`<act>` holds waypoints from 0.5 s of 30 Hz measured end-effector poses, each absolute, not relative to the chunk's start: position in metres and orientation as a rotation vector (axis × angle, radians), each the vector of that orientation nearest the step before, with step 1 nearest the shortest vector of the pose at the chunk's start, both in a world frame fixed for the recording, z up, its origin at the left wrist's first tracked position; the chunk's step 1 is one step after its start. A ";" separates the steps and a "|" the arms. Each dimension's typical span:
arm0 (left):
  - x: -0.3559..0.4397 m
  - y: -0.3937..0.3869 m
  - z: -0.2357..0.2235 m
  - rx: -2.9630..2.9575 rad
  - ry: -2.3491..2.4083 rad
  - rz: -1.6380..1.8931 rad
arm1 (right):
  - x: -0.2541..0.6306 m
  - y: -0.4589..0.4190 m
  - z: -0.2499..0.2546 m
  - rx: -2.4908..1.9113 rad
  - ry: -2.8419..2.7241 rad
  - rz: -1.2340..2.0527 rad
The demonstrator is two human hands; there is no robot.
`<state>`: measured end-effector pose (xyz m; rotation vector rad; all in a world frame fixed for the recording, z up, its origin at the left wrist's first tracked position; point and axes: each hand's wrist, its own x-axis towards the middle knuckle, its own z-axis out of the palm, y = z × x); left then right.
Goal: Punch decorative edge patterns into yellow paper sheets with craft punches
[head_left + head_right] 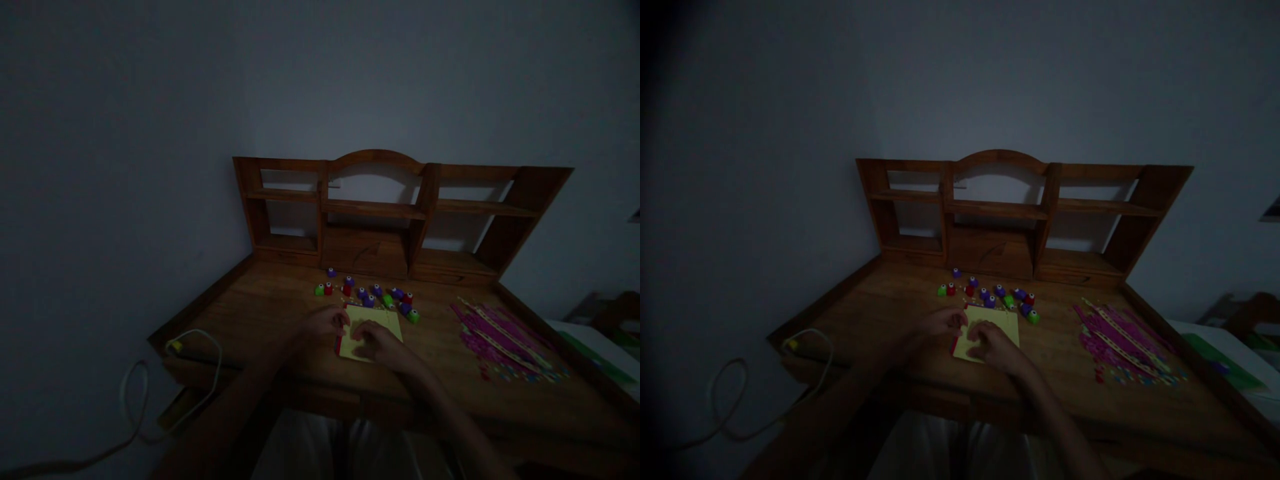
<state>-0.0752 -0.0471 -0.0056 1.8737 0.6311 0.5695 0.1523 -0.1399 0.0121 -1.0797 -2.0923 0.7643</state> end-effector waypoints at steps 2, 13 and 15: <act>-0.074 -0.044 -0.003 1.833 0.600 0.522 | 0.150 -0.137 0.012 -1.096 -2.107 0.850; -0.075 -0.022 -0.008 1.735 0.600 0.317 | 0.139 -0.131 0.013 -0.989 -2.108 0.989; -0.074 -0.019 -0.012 1.723 0.608 0.312 | 0.136 -0.130 0.012 -0.945 -2.114 0.970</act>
